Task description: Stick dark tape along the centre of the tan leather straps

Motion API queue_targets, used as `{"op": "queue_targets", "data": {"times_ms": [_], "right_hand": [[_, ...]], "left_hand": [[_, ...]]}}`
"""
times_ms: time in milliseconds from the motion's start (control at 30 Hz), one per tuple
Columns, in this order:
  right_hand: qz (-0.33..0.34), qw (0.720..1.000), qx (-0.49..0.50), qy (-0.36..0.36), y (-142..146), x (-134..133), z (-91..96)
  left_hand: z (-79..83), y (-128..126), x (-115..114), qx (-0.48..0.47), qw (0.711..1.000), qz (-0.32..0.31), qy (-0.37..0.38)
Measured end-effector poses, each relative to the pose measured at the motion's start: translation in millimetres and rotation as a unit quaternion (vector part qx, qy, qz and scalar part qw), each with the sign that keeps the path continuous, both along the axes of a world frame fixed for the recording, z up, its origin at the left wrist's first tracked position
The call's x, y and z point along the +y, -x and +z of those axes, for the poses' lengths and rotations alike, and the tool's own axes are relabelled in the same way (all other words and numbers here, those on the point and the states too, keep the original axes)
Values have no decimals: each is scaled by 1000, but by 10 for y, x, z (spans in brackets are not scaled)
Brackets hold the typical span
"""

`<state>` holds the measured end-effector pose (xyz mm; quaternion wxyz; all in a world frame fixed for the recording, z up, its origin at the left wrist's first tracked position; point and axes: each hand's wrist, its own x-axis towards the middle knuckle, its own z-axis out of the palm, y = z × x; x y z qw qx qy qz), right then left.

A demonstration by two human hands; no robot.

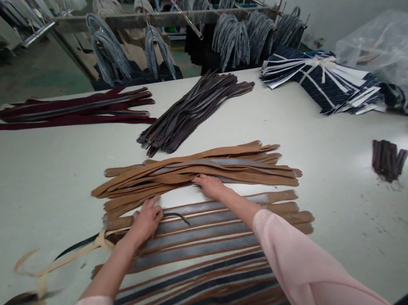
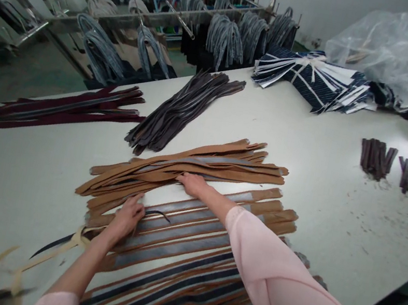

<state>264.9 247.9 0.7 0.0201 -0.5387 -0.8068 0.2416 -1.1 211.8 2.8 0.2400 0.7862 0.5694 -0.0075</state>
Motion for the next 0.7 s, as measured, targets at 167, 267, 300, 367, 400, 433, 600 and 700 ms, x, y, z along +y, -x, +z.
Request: {"op": "queue_targets", "data": {"times_ms": [167,267,300,367,400,433,600,700], "right_hand": [[-32,999,-3,-20,19,67,-82],[-106,993,-21,-46,-180,-100,-123],[-131,989,-29,-57,-265,-151,-126],[-171,981,-57,-76,-435,-218,-111],[-181,978,-74,-80,-507,-232,-97],[-181,976,-90,-80,-559,-236,-81],[-76,989,-109,-72,-420,-150,-9],[-76,990,-102,-69,-142,-51,38]], "left_hand": [[63,427,3,18,1000,7,-17],[48,461,55,-55,997,-5,-46],[40,440,71,-74,996,-2,-52],[39,371,101,-101,993,6,-53],[50,326,116,-110,992,7,-53],[70,274,133,-117,992,1,-53],[223,-124,255,-75,982,-125,-122],[260,-468,353,-36,965,-205,-161]]}}
